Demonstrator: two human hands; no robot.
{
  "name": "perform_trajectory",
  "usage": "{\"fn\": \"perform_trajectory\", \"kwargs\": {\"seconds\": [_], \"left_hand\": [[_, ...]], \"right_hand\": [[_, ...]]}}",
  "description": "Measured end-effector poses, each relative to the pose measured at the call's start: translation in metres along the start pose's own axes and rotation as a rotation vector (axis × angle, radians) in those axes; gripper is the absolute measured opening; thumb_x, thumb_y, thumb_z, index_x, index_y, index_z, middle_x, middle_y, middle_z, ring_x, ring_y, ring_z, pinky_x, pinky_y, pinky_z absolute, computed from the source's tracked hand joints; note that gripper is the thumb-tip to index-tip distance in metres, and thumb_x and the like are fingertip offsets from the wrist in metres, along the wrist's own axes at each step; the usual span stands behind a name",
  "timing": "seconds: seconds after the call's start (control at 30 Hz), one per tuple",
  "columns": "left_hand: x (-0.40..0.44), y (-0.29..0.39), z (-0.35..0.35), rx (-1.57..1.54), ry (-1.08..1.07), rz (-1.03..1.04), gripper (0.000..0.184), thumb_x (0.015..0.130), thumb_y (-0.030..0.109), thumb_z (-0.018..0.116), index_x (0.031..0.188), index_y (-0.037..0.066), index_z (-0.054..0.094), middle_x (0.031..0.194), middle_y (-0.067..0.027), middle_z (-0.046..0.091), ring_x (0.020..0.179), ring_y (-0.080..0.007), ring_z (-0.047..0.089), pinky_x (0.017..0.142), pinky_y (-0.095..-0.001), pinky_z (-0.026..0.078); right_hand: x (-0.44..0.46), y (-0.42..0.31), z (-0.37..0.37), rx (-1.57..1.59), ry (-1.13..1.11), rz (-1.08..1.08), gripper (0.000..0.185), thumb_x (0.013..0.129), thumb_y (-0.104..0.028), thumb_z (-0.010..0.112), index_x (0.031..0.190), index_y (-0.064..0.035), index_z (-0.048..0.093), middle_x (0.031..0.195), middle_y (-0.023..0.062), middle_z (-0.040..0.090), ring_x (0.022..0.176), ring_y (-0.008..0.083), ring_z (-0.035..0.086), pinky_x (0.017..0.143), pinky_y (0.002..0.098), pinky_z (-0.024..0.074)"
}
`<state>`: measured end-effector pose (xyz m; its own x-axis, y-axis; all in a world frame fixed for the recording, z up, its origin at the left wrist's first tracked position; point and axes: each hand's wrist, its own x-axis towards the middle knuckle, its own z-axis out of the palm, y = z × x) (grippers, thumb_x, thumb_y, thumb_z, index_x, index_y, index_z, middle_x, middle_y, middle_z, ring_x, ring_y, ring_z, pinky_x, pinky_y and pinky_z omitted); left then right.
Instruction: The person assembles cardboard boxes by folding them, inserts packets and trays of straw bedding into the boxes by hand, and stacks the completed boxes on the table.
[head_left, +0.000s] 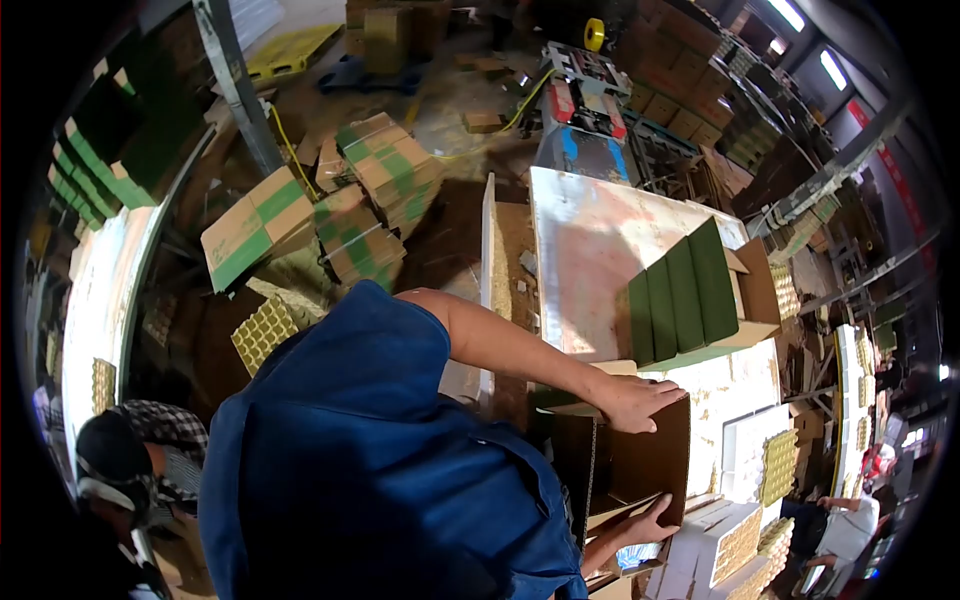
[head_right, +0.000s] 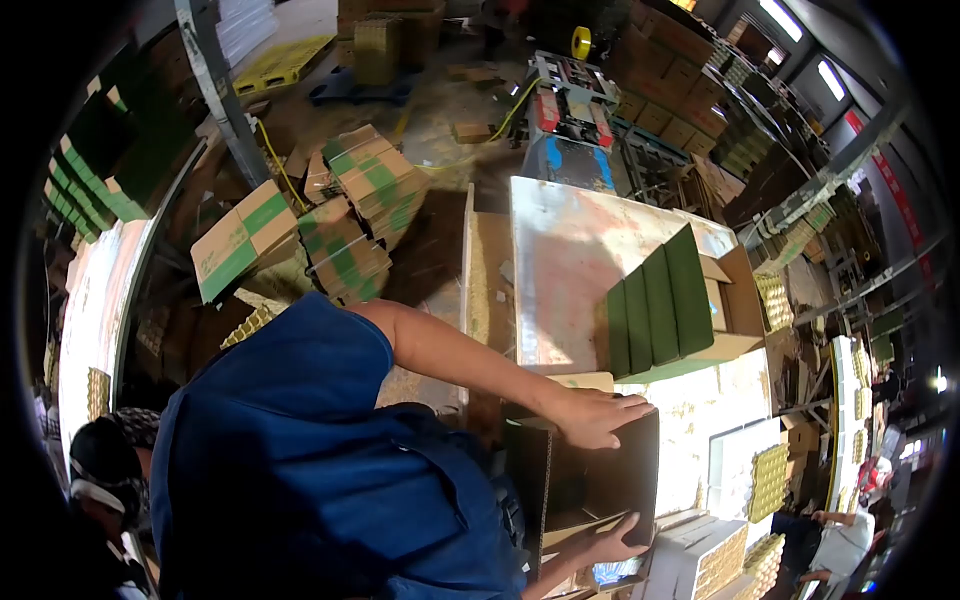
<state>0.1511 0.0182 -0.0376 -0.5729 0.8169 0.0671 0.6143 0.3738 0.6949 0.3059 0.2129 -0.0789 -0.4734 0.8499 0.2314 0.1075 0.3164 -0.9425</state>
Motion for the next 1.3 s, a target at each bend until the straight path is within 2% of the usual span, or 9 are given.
{"fn": "perform_trajectory", "kwargs": {"seconds": [0.1, 0.23, 0.43, 0.6, 0.73, 0.87, 1.0, 1.1, 1.3], "left_hand": [[0.004, -0.023, 0.016, -0.025, 0.116, 0.165, 0.077, 0.089, 0.018, 0.053, 0.149, -0.005, 0.012, 0.156, -0.0247, 0.011, 0.144, -0.0349, 0.021, 0.115, -0.0378, 0.028], [-0.031, 0.026, 0.002, -0.128, -0.025, 0.049, 0.068, 0.09, 0.033, 0.06, 0.146, 0.005, 0.032, 0.155, -0.0274, 0.011, 0.12, -0.0456, 0.05, 0.102, -0.0442, 0.042], [-0.006, -0.009, 0.012, -0.192, -0.391, 0.054, 0.06, 0.086, 0.049, 0.065, 0.115, -0.002, 0.06, 0.134, -0.0274, 0.046, 0.115, -0.041, 0.054, 0.096, -0.0444, 0.043], [-0.03, -0.027, 0.019, -0.006, -0.381, 0.633, 0.063, 0.077, 0.053, 0.073, 0.109, 0.0, 0.067, 0.103, -0.0231, 0.066, 0.103, -0.0355, 0.061, 0.088, -0.0373, 0.047], [-0.032, -0.002, 0.001, -0.065, -0.113, 0.157, 0.05, 0.071, 0.044, 0.077, 0.101, 0.006, 0.071, 0.08, -0.0164, 0.069, 0.077, -0.037, 0.066, 0.073, -0.0433, 0.053], [-0.025, -0.041, 0.049, 0.044, 0.22, 0.188, 0.067, 0.06, 0.026, 0.085, 0.119, 0.004, 0.061, 0.125, -0.0148, 0.048, 0.123, -0.0336, 0.044, 0.097, -0.0384, 0.043], [-0.03, -0.042, 0.063, -0.203, 0.258, -0.021, 0.102, 0.061, 0.027, 0.085, 0.145, 0.004, 0.032, 0.131, -0.0187, 0.044, 0.121, -0.0358, 0.047, 0.099, -0.0398, 0.043], [-0.03, -0.041, 0.074, -0.318, 0.3, -0.102, 0.106, 0.062, 0.026, 0.084, 0.148, 0.006, 0.026, 0.139, -0.0204, 0.039, 0.124, -0.0368, 0.046, 0.101, -0.0406, 0.042], [-0.032, -0.03, 0.064, -0.428, 0.368, -0.081, 0.113, 0.061, 0.011, 0.083, 0.153, 0.017, 0.018, 0.15, -0.0208, 0.031, 0.14, -0.0357, 0.029, 0.113, -0.0408, 0.03]], "right_hand": [[0.025, 0.077, -0.013, 0.212, -0.276, -0.016, 0.03, 0.087, -0.009, 0.067, 0.108, 0.0129, 0.062, 0.104, 0.016, 0.067, 0.091, 0.0202, 0.06, 0.079, 0.0332, 0.0526], [0.04, 0.095, -0.017, 0.186, -0.398, -0.006, 0.03, 0.087, -0.006, 0.066, 0.11, 0.0123, 0.062, 0.105, 0.0159, 0.066, 0.089, 0.0212, 0.06, 0.081, 0.0334, 0.0512], [0.028, 0.07, -0.014, 0.245, -0.417, -0.005, 0.031, 0.085, -0.005, 0.068, 0.109, 0.0132, 0.062, 0.104, 0.0158, 0.066, 0.086, 0.021, 0.06, 0.081, 0.0326, 0.0502], [0.036, 0.081, -0.015, 0.304, -0.419, 0.092, 0.032, 0.081, -0.003, 0.072, 0.107, 0.014, 0.063, 0.099, 0.014, 0.068, 0.081, 0.0197, 0.061, 0.077, 0.0319, 0.0517], [0.053, 0.104, -0.022, 0.17, -0.455, 0.207, 0.04, 0.08, 0.008, 0.068, 0.118, 0.0067, 0.059, 0.11, 0.0153, 0.065, 0.092, 0.0231, 0.063, 0.084, 0.0321, 0.0538], [0.085, 0.158, -0.022, 0.169, -0.405, 0.127, 0.043, 0.077, 0.007, 0.071, 0.119, 0.007, 0.059, 0.11, 0.0148, 0.065, 0.093, 0.0235, 0.063, 0.082, 0.0317, 0.054], [0.059, 0.062, -0.037, 0.131, -0.517, 0.039, 0.044, 0.077, -0.001, 0.073, 0.118, 0.0078, 0.06, 0.111, 0.0153, 0.065, 0.093, 0.0241, 0.063, 0.084, 0.035, 0.0528], [0.067, -0.015, -0.05, 0.189, -0.587, -0.144, 0.049, 0.097, -0.022, 0.053, 0.137, 0.0059, 0.046, 0.126, 0.0205, 0.06, 0.11, 0.0268, 0.06, 0.098, 0.0365, 0.0452], [0.027, -0.015, -0.048, -0.015, -0.572, -0.18, 0.028, 0.094, -0.012, 0.055, 0.11, 0.0097, 0.065, 0.105, 0.018, 0.069, 0.097, 0.0243, 0.065, 0.09, 0.0349, 0.0489]]}}
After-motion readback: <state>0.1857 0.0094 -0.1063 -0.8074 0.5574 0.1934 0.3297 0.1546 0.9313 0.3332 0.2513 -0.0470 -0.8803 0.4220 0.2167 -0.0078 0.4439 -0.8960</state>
